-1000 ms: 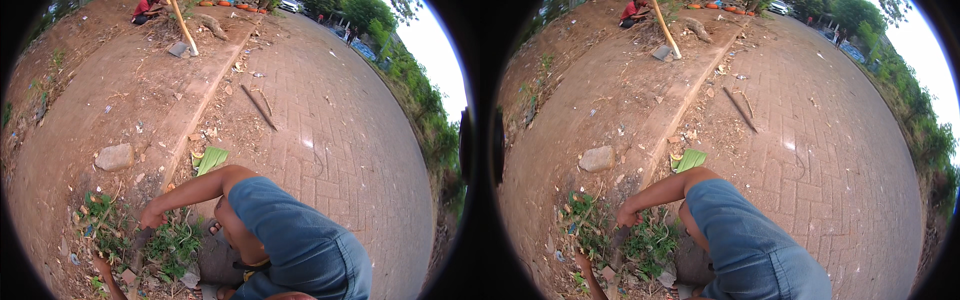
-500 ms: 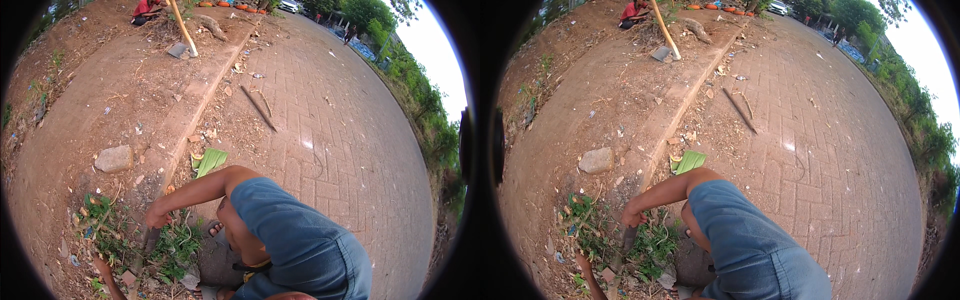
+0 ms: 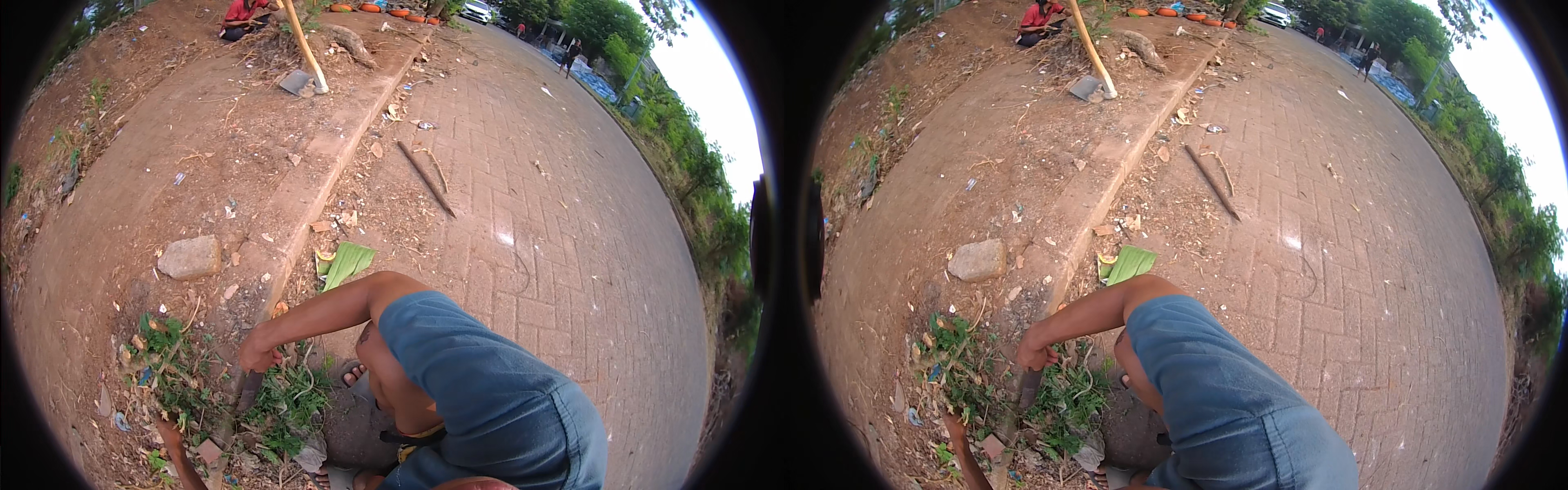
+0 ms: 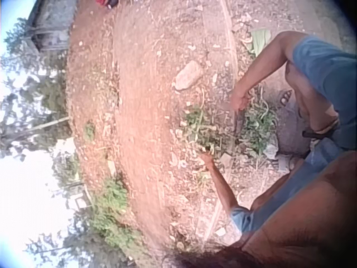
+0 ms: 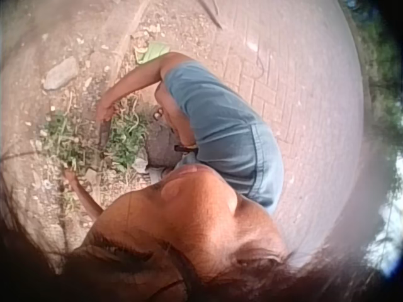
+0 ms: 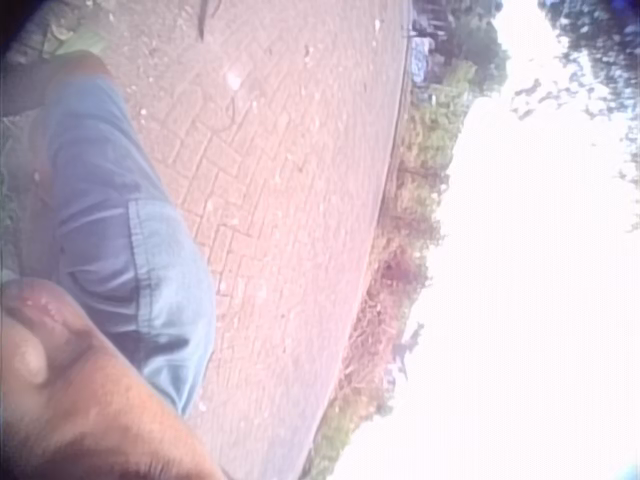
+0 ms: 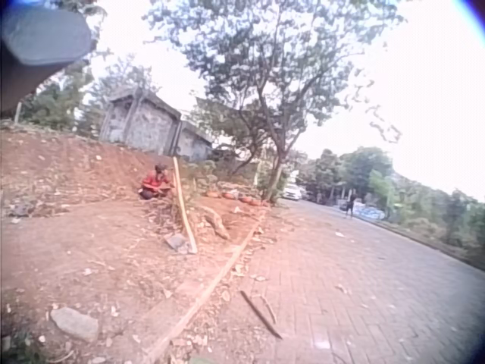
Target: The person clears small weeds and grass from a dirt area using a machete, pulling the vegetation with one hand and cutting at the roots with the tool.
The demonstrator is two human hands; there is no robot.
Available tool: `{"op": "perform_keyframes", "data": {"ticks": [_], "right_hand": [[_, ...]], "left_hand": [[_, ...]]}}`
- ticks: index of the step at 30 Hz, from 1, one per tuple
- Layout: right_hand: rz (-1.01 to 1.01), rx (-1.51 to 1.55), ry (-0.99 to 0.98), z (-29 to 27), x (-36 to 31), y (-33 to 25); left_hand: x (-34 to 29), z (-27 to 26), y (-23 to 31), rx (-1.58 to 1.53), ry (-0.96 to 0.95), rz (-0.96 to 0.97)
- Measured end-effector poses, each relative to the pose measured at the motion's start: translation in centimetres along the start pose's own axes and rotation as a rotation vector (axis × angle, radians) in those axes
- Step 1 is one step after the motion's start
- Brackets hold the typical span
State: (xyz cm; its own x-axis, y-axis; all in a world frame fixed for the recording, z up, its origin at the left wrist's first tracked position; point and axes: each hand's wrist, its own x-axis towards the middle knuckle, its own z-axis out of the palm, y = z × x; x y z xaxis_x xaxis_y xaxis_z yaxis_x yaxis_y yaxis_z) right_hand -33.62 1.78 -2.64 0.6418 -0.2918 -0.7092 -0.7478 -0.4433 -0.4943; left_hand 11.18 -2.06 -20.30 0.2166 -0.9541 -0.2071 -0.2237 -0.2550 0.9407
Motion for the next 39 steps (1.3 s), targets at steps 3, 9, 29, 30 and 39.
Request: {"op": "perform_keyframes", "data": {"ticks": [3, 9, 29, 30, 39], "right_hand": [[0.008, -0.014, -0.033, 0.0, 0.3, 0.1], [0.009, -0.023, -0.05, 0.0, 0.3, 0.2], [0.03, 0.009, -0.029, 0.8, 1.9, 1.6], [0.033, 0.011, -0.033, 0.8, 1.8, 1.5], [0.037, -0.005, -0.026, 0.6, 1.2, 1.2]], "left_hand": [[0.8, -0.5, -0.5, 0.306, -0.14, -0.114], [0.4, -1.1, 0.5, 0.396, -0.205, -0.007], [0.2, -1.3, -2.0, 0.587, -0.068, 0.339], [0.1, -1.4, -1.7, 0.668, -0.089, 0.246], [-3.3, -0.8, 2.0, 0.653, -0.083, 0.33]]}}
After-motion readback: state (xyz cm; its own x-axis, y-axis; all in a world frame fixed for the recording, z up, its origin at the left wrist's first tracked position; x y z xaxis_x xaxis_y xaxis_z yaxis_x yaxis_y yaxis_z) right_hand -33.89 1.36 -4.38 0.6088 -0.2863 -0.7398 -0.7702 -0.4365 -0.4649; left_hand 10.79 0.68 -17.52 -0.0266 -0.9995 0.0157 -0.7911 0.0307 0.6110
